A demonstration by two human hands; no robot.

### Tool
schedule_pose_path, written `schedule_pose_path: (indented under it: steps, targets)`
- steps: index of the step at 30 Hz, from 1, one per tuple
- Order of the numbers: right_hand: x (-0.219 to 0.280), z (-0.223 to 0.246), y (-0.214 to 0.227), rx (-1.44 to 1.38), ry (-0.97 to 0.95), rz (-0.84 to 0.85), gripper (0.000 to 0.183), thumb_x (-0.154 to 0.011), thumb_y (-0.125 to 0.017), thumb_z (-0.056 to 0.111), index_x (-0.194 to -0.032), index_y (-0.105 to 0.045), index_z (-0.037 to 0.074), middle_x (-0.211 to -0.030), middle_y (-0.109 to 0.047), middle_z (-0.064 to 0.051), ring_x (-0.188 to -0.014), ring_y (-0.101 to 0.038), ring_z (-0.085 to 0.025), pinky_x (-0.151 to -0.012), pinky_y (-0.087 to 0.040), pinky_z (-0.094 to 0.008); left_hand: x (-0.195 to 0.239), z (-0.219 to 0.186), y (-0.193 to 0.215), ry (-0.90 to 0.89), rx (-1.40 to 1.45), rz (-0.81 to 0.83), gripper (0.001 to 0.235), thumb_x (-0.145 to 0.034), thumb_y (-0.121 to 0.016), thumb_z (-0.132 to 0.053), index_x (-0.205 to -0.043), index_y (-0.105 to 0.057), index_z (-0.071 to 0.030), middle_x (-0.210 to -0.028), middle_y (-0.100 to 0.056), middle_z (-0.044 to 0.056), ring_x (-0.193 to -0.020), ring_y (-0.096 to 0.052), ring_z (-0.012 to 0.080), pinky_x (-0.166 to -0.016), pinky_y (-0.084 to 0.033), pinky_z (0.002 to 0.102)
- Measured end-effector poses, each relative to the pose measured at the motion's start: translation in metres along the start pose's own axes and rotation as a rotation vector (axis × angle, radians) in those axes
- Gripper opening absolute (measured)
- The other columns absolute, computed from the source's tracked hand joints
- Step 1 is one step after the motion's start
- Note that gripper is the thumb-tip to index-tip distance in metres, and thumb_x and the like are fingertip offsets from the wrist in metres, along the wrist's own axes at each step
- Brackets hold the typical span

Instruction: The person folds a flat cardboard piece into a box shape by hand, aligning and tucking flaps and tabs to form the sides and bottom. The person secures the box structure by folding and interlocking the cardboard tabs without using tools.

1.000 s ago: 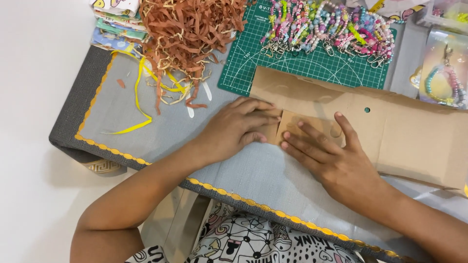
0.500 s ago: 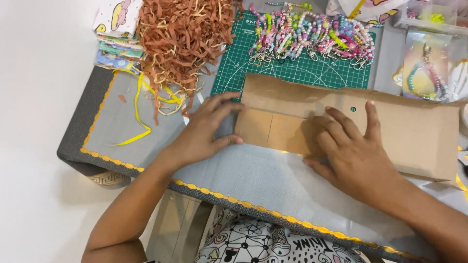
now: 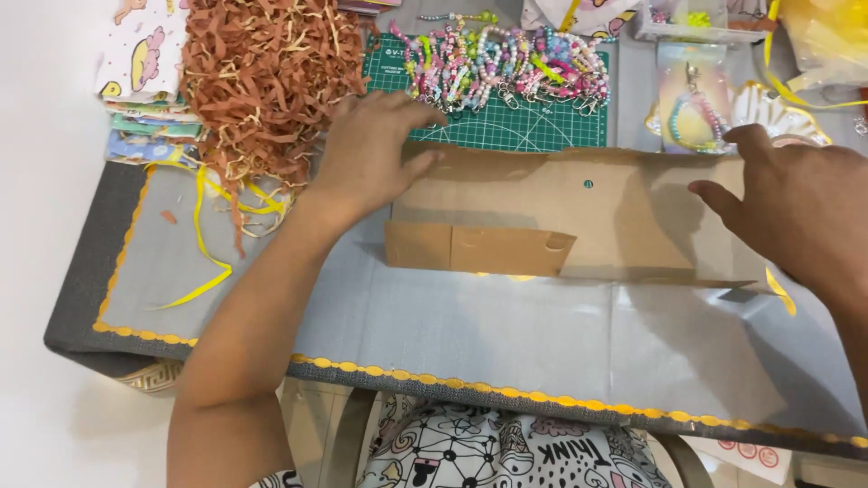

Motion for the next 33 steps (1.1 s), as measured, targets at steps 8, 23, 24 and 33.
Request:
schedule_pose_path:
  steps: [8, 23, 24, 33]
  targets:
    - [-0.033, 0.020, -0.035, 0.068, 0.019, -0.205, 0.017, -0.127, -0.064, 0.036, -0.112, -0.069, 0.043, -0.072, -0.061, 0.013, -0.062, -0.064, -0.023, -0.045, -0.023, -0.040, 0.034, -0.029, 0.035, -0.043, 0.207, 0.285, 0.021, -0.092, -0.077, -0.030, -0.106, -0.090, -0.020, -0.084, -0.086, -0.002, -0.070, -0.073, 0.0204, -0.063, -0.045, 0.044]
    - [-0.171, 0.190, 0.208, -0.133, 0.373, -0.995, 0.033, -0.084, -0.077, 0.010, -0.111, -0.063, 0.024, -0.087, -0.057, 0.007, -0.077, -0.063, -0.017, -0.062, -0.040, -0.036, 0.085, -0.062, 0.013, -0.212, 0.435, 0.648, 0.042, -0.095, -0.074, -0.024, -0.136, -0.076, -0.015, -0.083, -0.080, 0.005, -0.073, -0.080, 0.0223, -0.074, -0.060, 0.038]
    - [-0.172, 0.195, 0.217, -0.137, 0.373, -1.000, 0.033, -0.084, -0.077, 0.010, -0.111, -0.063, 0.024, -0.087, -0.057, 0.007, -0.077, -0.063, -0.017, -0.062, -0.040, -0.036, 0.082, -0.061, 0.011, -0.207, 0.431, 0.648, 0.042, -0.095, -0.074, -0.024, -0.136, -0.076, -0.015, -0.083, -0.080, 0.005, -0.073, -0.080, 0.0223, -0.074, -0.060, 0.038]
    - [-0.109, 0.155, 0.204, -0.678, 0.803, -0.573, 0.074, -0.074, -0.066, -0.010, -0.143, -0.081, 0.012, -0.123, -0.085, -0.004, -0.113, -0.073, -0.032, -0.100, -0.042, -0.049, 0.074, -0.039, 0.024, -0.073, 0.521, 0.695, 0.063, -0.094, -0.090, -0.049, -0.145, -0.076, -0.015, -0.085, -0.088, -0.003, -0.072, -0.082, 0.0114, -0.070, -0.061, 0.030]
Point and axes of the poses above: each hand's wrist, its own x-axis away from the middle knuckle, its own y-axis out of the back of the hand, z = x × y, the point moved 7 cm from there along -x, towards the middle knuckle
